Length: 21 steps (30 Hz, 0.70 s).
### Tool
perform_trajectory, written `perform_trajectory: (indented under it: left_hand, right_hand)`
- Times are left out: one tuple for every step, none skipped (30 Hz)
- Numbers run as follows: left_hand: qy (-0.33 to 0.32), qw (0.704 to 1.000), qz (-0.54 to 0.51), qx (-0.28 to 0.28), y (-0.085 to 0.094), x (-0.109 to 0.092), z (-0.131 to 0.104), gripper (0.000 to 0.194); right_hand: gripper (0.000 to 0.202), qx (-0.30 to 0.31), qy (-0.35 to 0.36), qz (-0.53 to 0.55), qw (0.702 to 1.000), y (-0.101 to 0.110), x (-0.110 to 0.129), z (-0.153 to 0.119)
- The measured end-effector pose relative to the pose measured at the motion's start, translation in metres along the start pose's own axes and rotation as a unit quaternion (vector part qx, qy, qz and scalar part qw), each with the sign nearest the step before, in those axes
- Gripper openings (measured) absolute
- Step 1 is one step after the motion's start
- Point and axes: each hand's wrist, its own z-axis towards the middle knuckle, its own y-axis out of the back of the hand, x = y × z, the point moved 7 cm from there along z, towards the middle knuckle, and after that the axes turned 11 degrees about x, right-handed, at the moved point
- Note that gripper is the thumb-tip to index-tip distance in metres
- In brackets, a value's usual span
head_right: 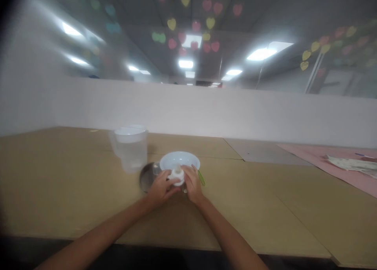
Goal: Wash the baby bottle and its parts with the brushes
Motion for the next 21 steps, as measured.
perform_trajectory:
  left_hand:
    - [-0.002, 1.0, 0.002, 0.002, 0.0, 0.0, 0.0, 0.026]
    - [-0.003, 1.0, 0.0, 0.003, 0.0, -0.001, 0.0, 0.026]
    - [-0.006, 1.0, -0.004, 0.0, 0.0, 0.0, 0.0, 0.026]
    - [-0.009, 1.0, -0.012, -0.005, 0.0, 0.0, 0.0, 0.026]
    - [-0.013, 1.0, -0.024, -0.014, 0.0, 0.001, 0.0, 0.026]
    - [-0.016, 0.999, -0.038, -0.024, 0.001, 0.002, 0.0, 0.025]
    - [-0.017, 0.998, -0.053, -0.035, 0.001, 0.003, -0.001, 0.025]
    - [-0.015, 0.997, -0.067, -0.046, 0.001, 0.005, -0.001, 0.026]
    - [-0.009, 0.995, -0.078, -0.054, 0.001, 0.007, -0.002, 0.026]
    - [-0.001, 0.995, -0.085, -0.06, 0.0, 0.009, -0.002, 0.027]
    - [0.009, 0.994, -0.09, -0.063, 0.0, 0.011, -0.003, 0.028]
    - [0.019, 0.993, -0.092, -0.064, -0.001, 0.012, -0.004, 0.029]
    - [0.028, 0.993, -0.093, -0.064, -0.001, 0.014, -0.004, 0.03]
    - [0.037, 0.993, -0.093, -0.063, -0.002, 0.015, -0.005, 0.032]
    - [0.045, 0.993, -0.092, -0.062, -0.003, 0.017, -0.005, 0.035]
    - [0.053, 0.993, -0.089, -0.059, -0.004, 0.018, -0.006, 0.038]
    - [0.06, 0.993, -0.085, -0.057, -0.005, 0.019, -0.006, 0.04]
    - [0.068, 0.993, -0.082, -0.054, -0.005, 0.02, -0.006, 0.042]
    - [0.074, 0.993, -0.08, -0.051, -0.006, 0.02, -0.006, 0.044]
    - [0.08, 0.992, -0.08, -0.048, -0.006, 0.021, -0.006, 0.046]
    - [0.085, 0.992, -0.083, -0.045, -0.006, 0.022, -0.005, 0.047]
  right_hand:
    - [0.03, -0.001, 0.001, 0.0, 1.0, 0.0, 0.0, 0.0]
    - [0.03, -0.004, 0.003, -0.001, 1.0, 0.001, 0.001, 0.0]
    - [0.03, -0.01, 0.008, -0.004, 1.0, 0.002, 0.003, 0.0]
    - [0.029, -0.016, 0.015, -0.008, 1.0, 0.004, 0.006, -0.001]
    - [0.028, -0.024, 0.023, -0.015, 0.999, 0.005, 0.01, -0.001]
    - [0.027, -0.035, 0.032, -0.024, 0.999, 0.008, 0.013, -0.002]
    - [0.025, -0.045, 0.041, -0.034, 0.998, 0.01, 0.017, -0.003]
    - [0.024, -0.055, 0.048, -0.045, 0.996, 0.012, 0.02, -0.003]
    - [0.022, -0.063, 0.053, -0.056, 0.995, 0.013, 0.023, -0.004]
    - [0.022, -0.072, 0.057, -0.065, 0.994, 0.015, 0.025, -0.005]
    - [0.021, -0.079, 0.06, -0.073, 0.992, 0.016, 0.027, -0.006]
    - [0.02, -0.086, 0.061, -0.077, 0.991, 0.017, 0.027, -0.006]
    - [0.019, -0.091, 0.06, -0.079, 0.991, 0.017, 0.028, -0.007]
    - [0.018, -0.096, 0.06, -0.08, 0.99, 0.018, 0.028, -0.007]
    - [0.018, -0.099, 0.06, -0.079, 0.99, 0.019, 0.027, -0.008]
    - [0.017, -0.102, 0.061, -0.078, 0.99, 0.019, 0.027, -0.009]
    - [0.016, -0.104, 0.063, -0.078, 0.99, 0.02, 0.027, -0.009]
    - [0.016, -0.107, 0.067, -0.078, 0.989, 0.021, 0.028, -0.01]
    - [0.016, -0.109, 0.074, -0.078, 0.988, 0.022, 0.029, -0.011]
    - [0.017, -0.111, 0.084, -0.081, 0.987, 0.023, 0.031, -0.012]
    - [0.017, -0.112, 0.098, -0.086, 0.985, 0.024, 0.033, -0.013]
